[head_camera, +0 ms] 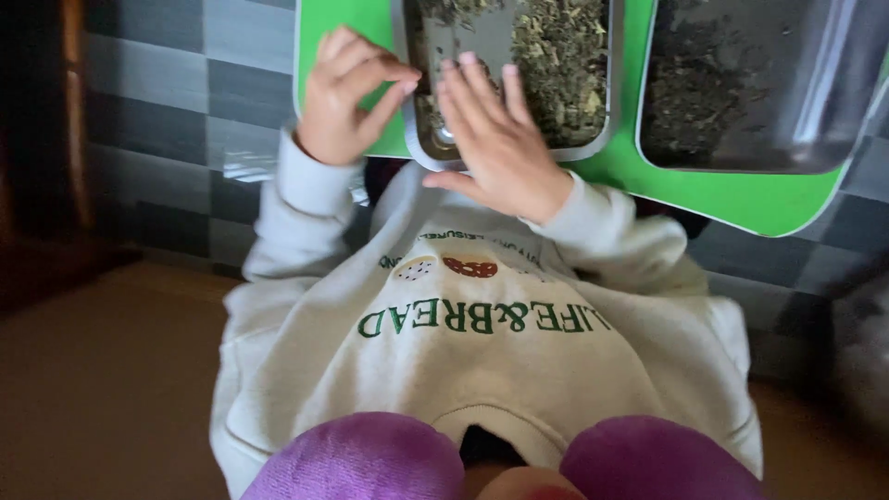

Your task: Sorting dried tea leaves by hand, removing stems and debris into a separate tray.

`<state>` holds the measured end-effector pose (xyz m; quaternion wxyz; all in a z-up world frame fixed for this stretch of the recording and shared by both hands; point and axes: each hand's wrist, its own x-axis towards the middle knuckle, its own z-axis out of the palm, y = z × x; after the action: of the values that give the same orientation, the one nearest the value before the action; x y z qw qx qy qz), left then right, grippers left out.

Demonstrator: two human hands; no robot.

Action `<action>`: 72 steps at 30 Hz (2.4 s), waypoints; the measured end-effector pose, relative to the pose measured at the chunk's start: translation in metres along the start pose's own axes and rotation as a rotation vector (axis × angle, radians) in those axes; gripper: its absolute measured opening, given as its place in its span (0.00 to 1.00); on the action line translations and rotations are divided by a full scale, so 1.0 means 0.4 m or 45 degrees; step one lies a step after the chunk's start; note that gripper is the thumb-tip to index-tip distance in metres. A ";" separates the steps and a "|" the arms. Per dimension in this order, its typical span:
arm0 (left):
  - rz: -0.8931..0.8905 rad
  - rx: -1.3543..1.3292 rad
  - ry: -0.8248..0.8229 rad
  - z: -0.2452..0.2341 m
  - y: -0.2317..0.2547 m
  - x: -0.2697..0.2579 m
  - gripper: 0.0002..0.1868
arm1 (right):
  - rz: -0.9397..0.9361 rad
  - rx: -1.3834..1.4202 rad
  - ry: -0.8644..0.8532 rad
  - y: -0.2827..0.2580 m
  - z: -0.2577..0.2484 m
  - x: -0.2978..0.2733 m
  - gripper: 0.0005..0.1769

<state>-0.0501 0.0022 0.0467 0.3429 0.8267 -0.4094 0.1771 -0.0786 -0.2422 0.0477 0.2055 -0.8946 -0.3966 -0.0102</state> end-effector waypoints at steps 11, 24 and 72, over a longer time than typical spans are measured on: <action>-0.753 -0.225 0.507 0.174 0.074 -0.065 0.04 | 0.178 -0.178 -0.266 0.023 0.043 -0.009 0.67; -0.736 -0.214 0.511 0.163 0.075 -0.076 0.09 | 0.136 -0.107 -0.408 0.007 0.003 -0.028 0.64; -0.411 0.013 0.427 0.159 0.092 -0.054 0.07 | 0.206 -0.128 -0.385 0.080 0.011 0.016 0.70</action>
<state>-0.0917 -0.0467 0.0052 0.4258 0.8422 -0.2080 0.2570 -0.0521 -0.2551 0.0333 0.0989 -0.9241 -0.3488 0.1210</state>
